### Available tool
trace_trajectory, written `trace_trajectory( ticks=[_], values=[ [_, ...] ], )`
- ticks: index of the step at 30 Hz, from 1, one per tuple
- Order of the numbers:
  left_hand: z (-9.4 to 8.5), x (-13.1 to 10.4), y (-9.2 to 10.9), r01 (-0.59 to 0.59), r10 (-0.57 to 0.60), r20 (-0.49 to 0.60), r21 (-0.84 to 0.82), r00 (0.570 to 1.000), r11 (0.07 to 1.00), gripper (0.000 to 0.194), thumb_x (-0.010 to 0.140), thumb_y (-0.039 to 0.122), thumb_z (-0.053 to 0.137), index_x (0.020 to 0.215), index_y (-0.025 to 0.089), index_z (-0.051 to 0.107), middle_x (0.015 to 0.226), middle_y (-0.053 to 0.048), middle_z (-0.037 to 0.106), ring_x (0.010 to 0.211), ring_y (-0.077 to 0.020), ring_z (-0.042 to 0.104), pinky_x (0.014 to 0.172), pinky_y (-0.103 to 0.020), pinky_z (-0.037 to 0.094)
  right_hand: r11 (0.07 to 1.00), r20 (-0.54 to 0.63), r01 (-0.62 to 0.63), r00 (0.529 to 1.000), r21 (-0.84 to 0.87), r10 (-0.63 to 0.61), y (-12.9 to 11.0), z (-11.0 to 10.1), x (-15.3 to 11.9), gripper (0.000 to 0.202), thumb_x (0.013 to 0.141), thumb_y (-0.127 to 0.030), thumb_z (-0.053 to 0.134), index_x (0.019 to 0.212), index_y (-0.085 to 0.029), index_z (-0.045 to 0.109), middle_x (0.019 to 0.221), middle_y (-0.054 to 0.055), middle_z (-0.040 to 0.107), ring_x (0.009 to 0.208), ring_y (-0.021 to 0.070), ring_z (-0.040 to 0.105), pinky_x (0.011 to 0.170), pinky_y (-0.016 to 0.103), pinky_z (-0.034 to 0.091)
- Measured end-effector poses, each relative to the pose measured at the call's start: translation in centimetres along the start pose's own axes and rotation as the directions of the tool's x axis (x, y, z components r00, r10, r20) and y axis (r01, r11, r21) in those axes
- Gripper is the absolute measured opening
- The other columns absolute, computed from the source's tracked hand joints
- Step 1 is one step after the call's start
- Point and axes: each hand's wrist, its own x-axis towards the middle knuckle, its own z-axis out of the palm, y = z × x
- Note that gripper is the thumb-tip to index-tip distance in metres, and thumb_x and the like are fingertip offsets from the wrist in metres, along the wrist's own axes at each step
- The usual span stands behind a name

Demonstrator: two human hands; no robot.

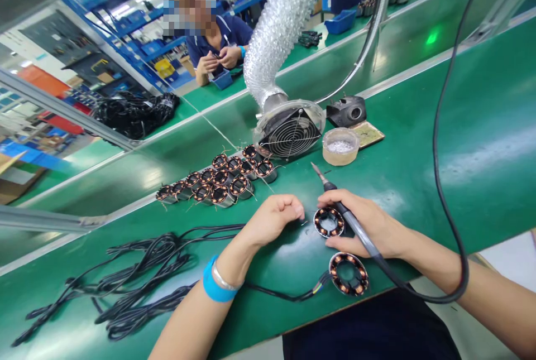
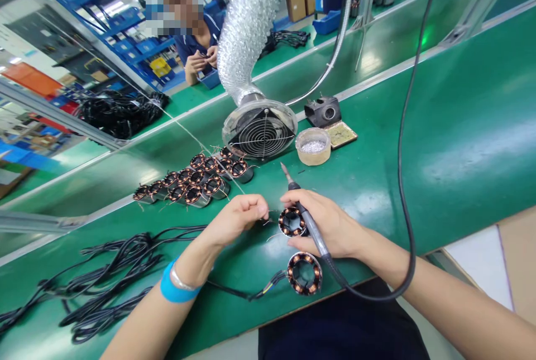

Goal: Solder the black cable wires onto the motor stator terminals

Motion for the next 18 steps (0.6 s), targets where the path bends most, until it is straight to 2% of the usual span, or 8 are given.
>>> trace_trajectory(
  ticks=[3,5,8,10,12,15,18],
  values=[
    [0.9,0.0,0.8,0.114,-0.112,0.020,-0.194,0.993,0.974,0.037,0.065,0.052,0.072,0.065,0.017,0.059,0.044,0.008,0.034,0.040,-0.0053,0.017,0.044,-0.024,0.010,1.000,0.023,-0.018,1.000,0.018,0.018,0.0,0.0,0.0,0.056,0.076,-0.020,0.070,0.125,-0.024,0.044,0.112,0.006,0.065,0.094,0.0194,0.068,0.081,0.032,0.055],
    [1.0,-0.7,1.0,0.113,-0.115,0.001,-0.190,0.993,0.975,0.041,0.068,0.056,0.071,0.068,0.016,0.062,0.043,0.010,0.029,0.041,-0.0054,0.014,0.045,-0.025,0.009,1.000,0.021,-0.023,1.000,0.019,0.023,0.1,-0.1,0.0,0.056,0.077,-0.020,0.070,0.126,-0.024,0.043,0.113,0.006,0.065,0.095,0.0190,0.068,0.081,0.031,0.055],
    [0.8,-2.3,0.6,0.068,-0.069,-0.003,-0.081,0.998,0.994,0.049,0.073,0.063,0.068,0.073,0.014,0.067,0.046,0.008,0.032,0.045,-0.0060,0.018,0.047,-0.024,0.013,1.000,0.011,-0.011,1.000,0.016,0.011,0.2,-0.1,0.0,0.057,0.076,-0.020,0.071,0.126,-0.024,0.044,0.113,0.005,0.065,0.095,0.0183,0.068,0.081,0.029,0.055],
    [1.0,-3.4,0.2,0.090,-0.090,0.039,-0.010,0.995,0.996,0.049,0.071,0.063,0.072,0.075,0.013,0.068,0.047,0.008,0.032,0.046,-0.0060,0.018,0.047,-0.024,0.013,1.000,0.016,-0.016,1.000,0.014,0.015,0.2,-0.1,-0.1,0.056,0.076,-0.021,0.071,0.126,-0.023,0.045,0.112,0.005,0.066,0.094,0.0184,0.068,0.081,0.029,0.055],
    [1.8,-4.2,-0.3,0.129,-0.129,0.020,0.024,0.991,0.991,0.048,0.070,0.061,0.074,0.073,0.013,0.067,0.045,0.009,0.030,0.046,-0.0057,0.017,0.046,-0.024,0.011,0.999,0.030,-0.036,0.999,0.010,0.035,0.2,-0.1,-0.2,0.054,0.078,-0.023,0.070,0.127,-0.023,0.045,0.112,0.006,0.066,0.093,0.0193,0.069,0.079,0.029,0.057],
    [3.8,-4.6,-1.0,0.120,-0.127,-0.100,-0.079,0.987,0.990,0.051,0.068,0.064,0.074,0.067,0.013,0.066,0.045,0.008,0.033,0.046,-0.0054,0.019,0.046,-0.024,0.013,0.998,0.039,-0.053,0.998,-0.031,0.055,0.5,0.0,-0.7,0.051,0.082,-0.027,0.068,0.128,-0.024,0.047,0.117,0.008,0.067,0.098,0.0226,0.070,0.078,0.030,0.059],
    [4.9,-4.3,-1.5,0.059,-0.084,-0.120,-0.196,0.989,0.979,0.052,0.066,0.064,0.074,0.068,0.012,0.070,0.048,0.005,0.042,0.047,-0.0061,0.026,0.047,-0.023,0.019,0.994,0.020,-0.054,0.998,-0.096,0.056,1.3,0.2,-1.2,0.052,0.083,-0.033,0.068,0.131,-0.026,0.048,0.121,0.008,0.067,0.099,0.0252,0.071,0.075,0.031,0.061]
  ],
)
